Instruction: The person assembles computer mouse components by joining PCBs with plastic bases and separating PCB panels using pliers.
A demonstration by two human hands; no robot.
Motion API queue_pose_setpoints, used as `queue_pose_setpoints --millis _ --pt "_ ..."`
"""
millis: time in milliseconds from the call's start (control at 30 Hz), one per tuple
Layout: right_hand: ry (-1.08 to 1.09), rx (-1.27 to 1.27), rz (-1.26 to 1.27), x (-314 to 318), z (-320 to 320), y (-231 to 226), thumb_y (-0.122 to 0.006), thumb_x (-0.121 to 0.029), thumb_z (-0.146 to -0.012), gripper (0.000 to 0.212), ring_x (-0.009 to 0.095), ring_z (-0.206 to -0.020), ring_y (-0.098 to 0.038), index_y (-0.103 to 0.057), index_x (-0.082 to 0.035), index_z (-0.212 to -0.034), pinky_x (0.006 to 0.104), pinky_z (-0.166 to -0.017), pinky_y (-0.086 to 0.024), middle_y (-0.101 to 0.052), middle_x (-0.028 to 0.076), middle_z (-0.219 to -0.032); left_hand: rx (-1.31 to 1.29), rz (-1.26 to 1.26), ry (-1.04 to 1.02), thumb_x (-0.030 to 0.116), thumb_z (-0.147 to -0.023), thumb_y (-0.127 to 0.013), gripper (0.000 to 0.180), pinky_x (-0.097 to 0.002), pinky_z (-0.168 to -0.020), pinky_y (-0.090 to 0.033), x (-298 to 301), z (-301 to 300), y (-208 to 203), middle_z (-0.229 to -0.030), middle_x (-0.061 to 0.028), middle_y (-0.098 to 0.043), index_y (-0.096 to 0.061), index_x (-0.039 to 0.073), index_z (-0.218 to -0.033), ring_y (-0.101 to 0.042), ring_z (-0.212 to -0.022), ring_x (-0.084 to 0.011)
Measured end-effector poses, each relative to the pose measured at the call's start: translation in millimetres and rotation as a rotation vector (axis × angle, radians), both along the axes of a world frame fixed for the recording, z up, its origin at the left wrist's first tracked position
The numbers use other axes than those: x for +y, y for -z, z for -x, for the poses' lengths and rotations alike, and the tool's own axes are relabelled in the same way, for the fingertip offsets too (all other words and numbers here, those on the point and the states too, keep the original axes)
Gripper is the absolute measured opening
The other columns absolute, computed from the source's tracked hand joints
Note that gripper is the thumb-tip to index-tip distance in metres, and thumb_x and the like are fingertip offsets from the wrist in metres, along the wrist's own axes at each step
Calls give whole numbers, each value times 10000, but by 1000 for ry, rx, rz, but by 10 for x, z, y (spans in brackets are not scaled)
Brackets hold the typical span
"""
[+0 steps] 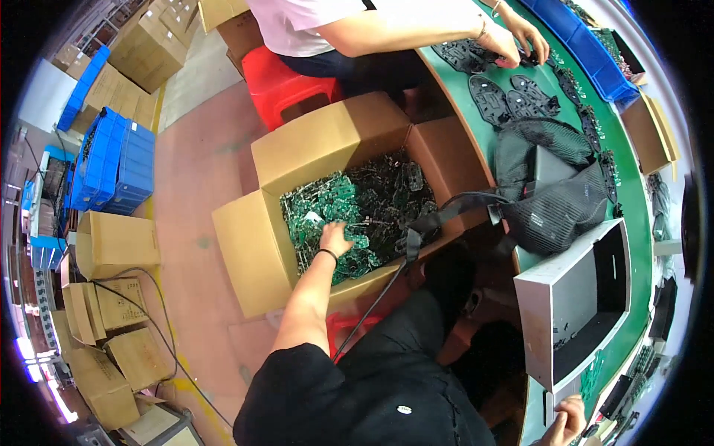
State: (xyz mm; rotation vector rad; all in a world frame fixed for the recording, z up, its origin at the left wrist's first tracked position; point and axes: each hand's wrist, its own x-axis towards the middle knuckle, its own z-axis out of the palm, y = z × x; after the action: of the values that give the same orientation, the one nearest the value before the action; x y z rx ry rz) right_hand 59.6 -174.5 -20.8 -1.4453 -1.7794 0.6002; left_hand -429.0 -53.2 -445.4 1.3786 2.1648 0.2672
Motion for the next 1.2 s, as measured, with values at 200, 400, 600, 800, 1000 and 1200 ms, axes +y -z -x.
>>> queue_pose_setpoints --millis 200,400,600,800,1000,1200 --pt "62 1 84 21 139 91 -550 -23 -822 138 247 -752 -543 -606 102 -840 335 -720 -429 -590 165 -800 197 153 379 130 -552 -771 968 -404 -1033 -272 309 -133 1 -1306 -119 -365 -243 84 -1363 -325 -1241 -290" --pt "167 34 142 -41 170 211 -575 -48 -798 144 216 -709 -522 -606 91 -819 284 -657 -402 -577 150 -778 303 254 527 157 -536 -781 715 -442 -887 -386 411 -202 -12 -1103 -103 -495 -426 124 -1157 -467 -1088 -282" --pt "286 217 211 -82 117 309 -595 -61 -791 129 113 -575 -412 -613 66 -807 215 -518 -272 -550 88 -735 300 226 542 240 -514 -789 773 -494 -913 -337 315 -196 -83 -1131 -140 -484 -425 144 -1189 -457 -1104 -271" --pt "294 209 210 -87 168 304 -579 -57 -790 121 96 -561 -398 -627 51 -814 209 -511 -256 -554 68 -723 424 370 684 250 -589 -763 831 -496 -922 -325 383 -176 45 -1073 -123 -552 -344 133 -1298 -541 -1023 -271" --pt "275 261 236 -261 -149 522 -527 -117 -862 133 127 -702 -425 -503 -13 -783 240 -669 -334 -452 42 -740 263 242 642 121 -636 -667 529 -484 -865 -402 322 -99 -237 -1000 -121 -599 -459 134 -1122 -588 -960 -276" --pt "273 350 201 -194 -82 524 -543 -85 -840 75 127 -717 -422 -516 -16 -834 240 -692 -336 -450 44 -765 -56 115 481 40 -668 -649 548 -409 -837 -471 316 167 -225 -1026 -197 -584 -477 86 -1186 -566 -973 -349"
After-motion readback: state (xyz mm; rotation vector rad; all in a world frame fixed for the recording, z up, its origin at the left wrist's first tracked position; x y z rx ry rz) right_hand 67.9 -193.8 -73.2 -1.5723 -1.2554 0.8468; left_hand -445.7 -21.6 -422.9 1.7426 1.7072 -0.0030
